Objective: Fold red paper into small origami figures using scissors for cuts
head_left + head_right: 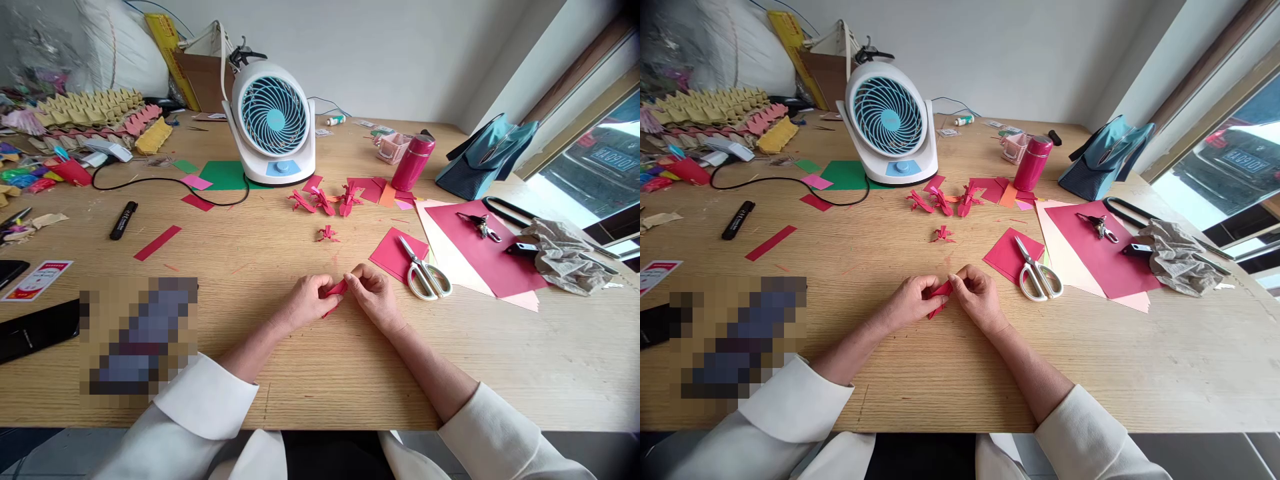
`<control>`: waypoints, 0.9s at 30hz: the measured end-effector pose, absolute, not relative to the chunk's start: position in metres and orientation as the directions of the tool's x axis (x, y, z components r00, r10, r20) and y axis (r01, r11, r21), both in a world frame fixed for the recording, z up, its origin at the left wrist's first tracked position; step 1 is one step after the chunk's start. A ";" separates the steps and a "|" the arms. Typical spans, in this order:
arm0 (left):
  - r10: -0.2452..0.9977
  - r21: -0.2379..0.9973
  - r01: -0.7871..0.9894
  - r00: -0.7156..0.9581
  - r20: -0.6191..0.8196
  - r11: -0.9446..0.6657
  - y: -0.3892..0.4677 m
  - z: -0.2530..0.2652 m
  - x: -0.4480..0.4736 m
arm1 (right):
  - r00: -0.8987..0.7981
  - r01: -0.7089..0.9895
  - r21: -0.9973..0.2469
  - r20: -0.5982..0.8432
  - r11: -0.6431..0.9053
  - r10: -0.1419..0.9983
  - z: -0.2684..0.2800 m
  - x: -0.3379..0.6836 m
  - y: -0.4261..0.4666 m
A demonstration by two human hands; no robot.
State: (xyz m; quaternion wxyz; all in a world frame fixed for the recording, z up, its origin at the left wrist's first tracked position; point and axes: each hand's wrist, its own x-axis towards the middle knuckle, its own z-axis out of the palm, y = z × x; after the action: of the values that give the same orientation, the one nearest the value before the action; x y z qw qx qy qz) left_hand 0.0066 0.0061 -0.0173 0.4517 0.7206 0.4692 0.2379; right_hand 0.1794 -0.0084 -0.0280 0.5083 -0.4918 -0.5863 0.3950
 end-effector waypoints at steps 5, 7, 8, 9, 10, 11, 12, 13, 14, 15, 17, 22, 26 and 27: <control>0.928 0.876 0.455 0.372 -0.024 -0.160 0.009 -0.018 0.007 | 0.005 0.069 -0.972 0.225 0.224 0.974 -0.025 0.179 -0.006; 0.942 0.909 0.379 0.335 0.037 -0.170 0.011 -0.021 0.007 | -0.032 0.087 -0.970 0.225 0.227 0.974 -0.024 0.178 -0.006; 0.947 0.933 0.321 0.317 0.057 -0.164 0.013 -0.022 0.008 | -0.054 0.114 -0.968 0.220 0.225 0.974 -0.023 0.178 -0.006; 0.950 0.954 0.255 0.305 0.072 -0.154 0.013 -0.024 0.008 | -0.077 0.149 -0.964 0.212 0.221 0.974 -0.023 0.178 -0.007; 0.951 0.971 0.191 0.298 0.080 -0.141 0.014 -0.024 0.008 | -0.101 0.190 -0.957 0.201 0.217 0.974 -0.022 0.177 -0.007; 0.952 0.983 0.135 0.294 0.082 -0.127 0.014 -0.025 0.008 | -0.125 0.231 -0.949 0.189 0.214 0.974 -0.022 0.177 -0.008; 0.953 0.990 0.090 0.291 0.079 -0.110 0.014 -0.024 0.008 | -0.145 0.266 -0.940 0.180 0.213 0.973 -0.022 0.177 -0.009; 0.955 0.994 0.058 0.289 0.070 -0.091 0.013 -0.023 0.009 | -0.162 0.292 -0.932 0.173 0.215 0.971 -0.022 0.177 -0.010; 0.957 0.997 0.036 0.285 0.056 -0.069 0.012 -0.022 0.009 | -0.176 0.309 -0.925 0.171 0.220 0.969 -0.021 0.177 -0.010; 0.959 0.999 0.019 0.281 0.038 -0.045 0.012 -0.021 0.010 | -0.189 0.317 -0.920 0.174 0.228 0.966 -0.020 0.176 -0.011; 0.961 1.000 -0.019 0.278 0.002 0.004 0.010 -0.017 0.010 | -0.212 0.313 -0.915 0.194 0.254 0.958 -0.019 0.176 -0.012; 0.944 0.994 -0.095 0.330 -0.026 0.061 0.010 -0.012 0.009 | -0.249 0.286 -0.905 0.248 0.316 0.936 -0.019 0.176 -0.012; 0.926 0.995 -0.080 0.376 -0.020 0.054 0.011 -0.012 0.007 | -0.248 0.281 -0.900 0.268 0.334 0.931 -0.019 0.176 -0.012; 0.924 0.997 -0.068 0.383 -0.013 0.043 0.011 -0.013 0.007 | -0.246 0.285 -0.898 0.268 0.334 0.931 -0.019 0.176 -0.012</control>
State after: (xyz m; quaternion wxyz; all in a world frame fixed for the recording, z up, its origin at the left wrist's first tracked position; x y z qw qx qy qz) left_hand 0.0068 0.0108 -0.0126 0.6135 0.5614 0.3809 0.4042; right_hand 0.1763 -0.0119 -0.0190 0.4301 -0.4380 -0.6943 0.3756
